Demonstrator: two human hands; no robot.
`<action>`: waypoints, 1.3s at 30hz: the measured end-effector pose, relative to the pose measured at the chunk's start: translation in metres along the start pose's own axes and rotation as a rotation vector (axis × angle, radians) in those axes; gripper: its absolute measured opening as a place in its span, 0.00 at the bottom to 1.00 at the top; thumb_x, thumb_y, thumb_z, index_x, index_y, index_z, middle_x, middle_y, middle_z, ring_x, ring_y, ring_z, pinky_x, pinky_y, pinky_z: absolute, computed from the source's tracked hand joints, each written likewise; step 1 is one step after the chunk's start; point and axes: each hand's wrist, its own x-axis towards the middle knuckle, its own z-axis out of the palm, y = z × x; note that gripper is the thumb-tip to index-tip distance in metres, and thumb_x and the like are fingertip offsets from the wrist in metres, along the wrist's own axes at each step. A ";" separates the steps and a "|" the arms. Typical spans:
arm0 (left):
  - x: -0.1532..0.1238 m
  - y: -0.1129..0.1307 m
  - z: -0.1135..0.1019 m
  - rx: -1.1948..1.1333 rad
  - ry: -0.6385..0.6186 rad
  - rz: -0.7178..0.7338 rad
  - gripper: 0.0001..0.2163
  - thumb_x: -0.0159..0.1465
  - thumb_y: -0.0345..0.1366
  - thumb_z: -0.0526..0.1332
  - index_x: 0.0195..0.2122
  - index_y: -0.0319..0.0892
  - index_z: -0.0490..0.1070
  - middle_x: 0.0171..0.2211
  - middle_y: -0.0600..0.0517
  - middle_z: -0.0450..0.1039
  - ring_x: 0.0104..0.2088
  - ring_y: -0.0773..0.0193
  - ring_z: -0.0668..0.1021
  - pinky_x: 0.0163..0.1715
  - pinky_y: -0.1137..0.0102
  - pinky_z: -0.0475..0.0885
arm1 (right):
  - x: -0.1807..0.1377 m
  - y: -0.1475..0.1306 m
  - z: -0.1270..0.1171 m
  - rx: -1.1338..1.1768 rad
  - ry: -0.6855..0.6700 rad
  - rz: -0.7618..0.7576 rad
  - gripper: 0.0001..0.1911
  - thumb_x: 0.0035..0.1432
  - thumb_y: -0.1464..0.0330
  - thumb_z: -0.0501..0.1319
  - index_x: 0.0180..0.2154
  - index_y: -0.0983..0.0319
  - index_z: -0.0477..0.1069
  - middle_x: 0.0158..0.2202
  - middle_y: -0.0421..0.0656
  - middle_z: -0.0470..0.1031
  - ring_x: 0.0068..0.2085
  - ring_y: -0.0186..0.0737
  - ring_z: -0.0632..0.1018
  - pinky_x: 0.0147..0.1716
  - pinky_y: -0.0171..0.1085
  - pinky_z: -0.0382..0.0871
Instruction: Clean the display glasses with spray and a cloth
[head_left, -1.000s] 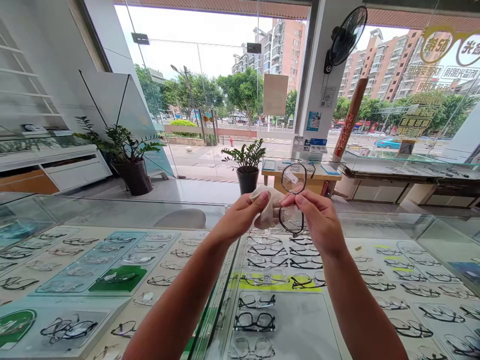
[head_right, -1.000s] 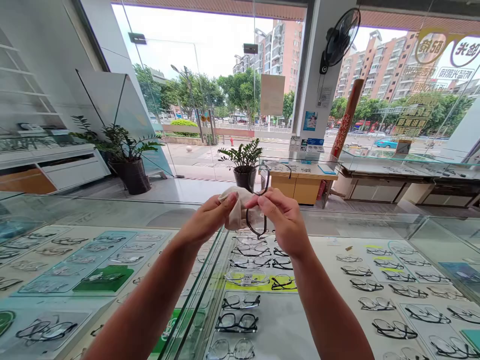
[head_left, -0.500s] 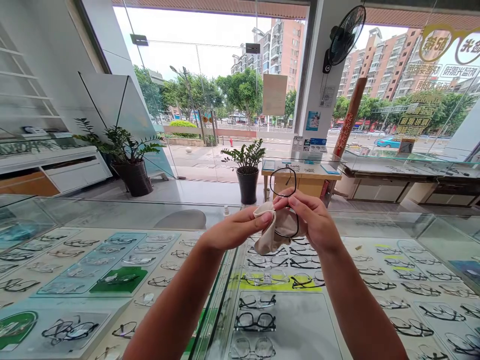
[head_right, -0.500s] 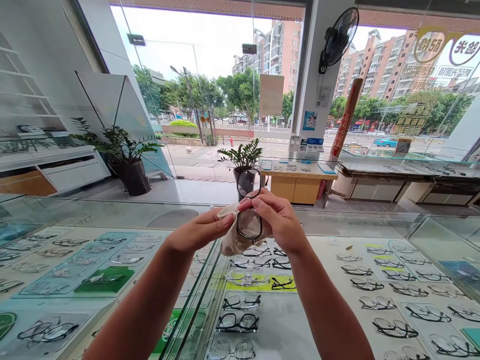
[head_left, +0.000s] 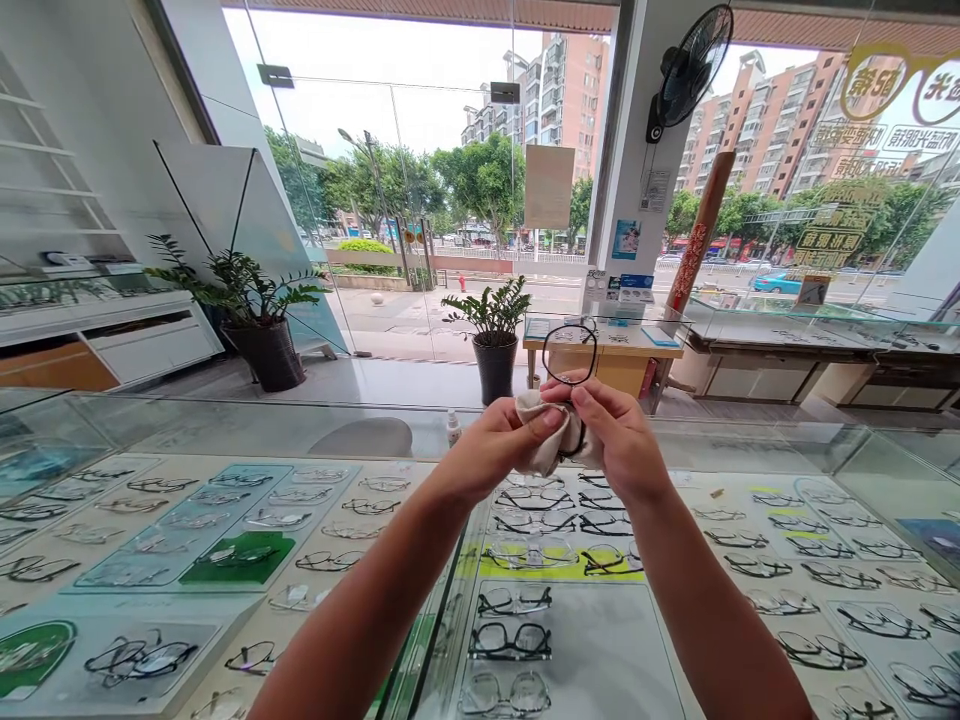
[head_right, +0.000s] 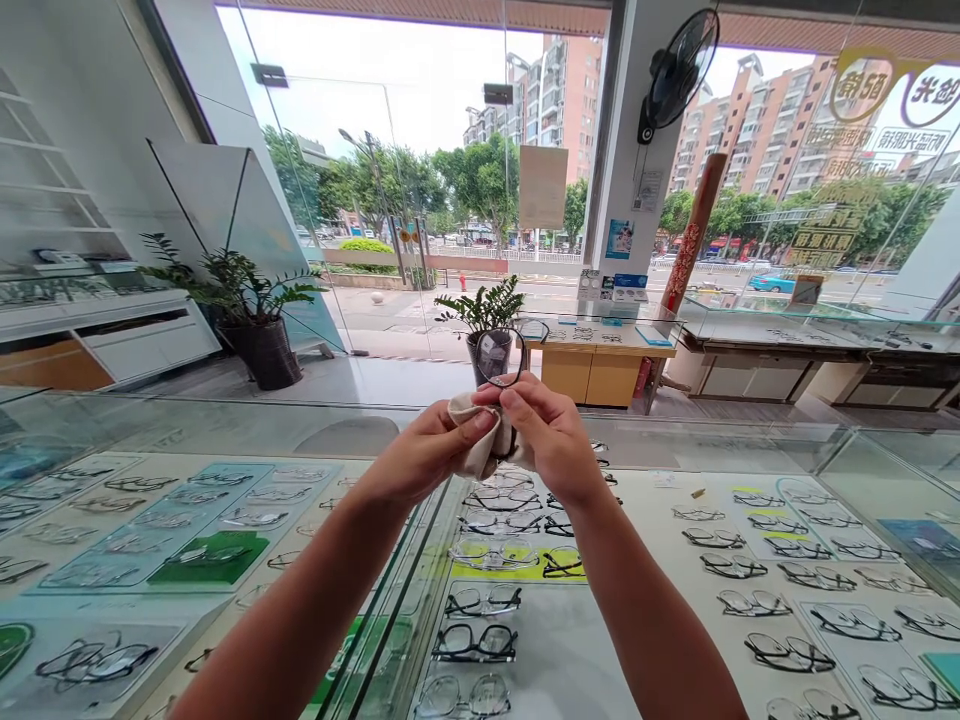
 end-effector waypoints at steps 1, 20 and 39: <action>0.000 0.001 0.001 0.002 0.002 0.010 0.20 0.65 0.53 0.73 0.38 0.38 0.79 0.25 0.55 0.69 0.24 0.70 0.67 0.25 0.73 0.61 | 0.000 0.000 0.000 0.013 0.000 0.007 0.14 0.70 0.54 0.68 0.43 0.53 0.89 0.48 0.45 0.81 0.54 0.46 0.80 0.60 0.45 0.74; 0.001 -0.004 0.016 -0.058 0.142 0.149 0.21 0.62 0.55 0.75 0.38 0.40 0.84 0.31 0.51 0.77 0.30 0.67 0.73 0.32 0.72 0.69 | -0.003 -0.006 0.000 0.107 0.078 0.072 0.11 0.64 0.55 0.73 0.42 0.54 0.89 0.51 0.45 0.85 0.57 0.49 0.81 0.63 0.48 0.75; 0.001 -0.006 0.012 -0.058 0.019 0.112 0.23 0.58 0.49 0.80 0.47 0.41 0.81 0.30 0.55 0.73 0.27 0.71 0.69 0.28 0.74 0.64 | -0.004 -0.005 0.015 0.280 0.193 0.107 0.11 0.57 0.58 0.77 0.35 0.56 0.80 0.42 0.43 0.87 0.47 0.45 0.85 0.53 0.46 0.81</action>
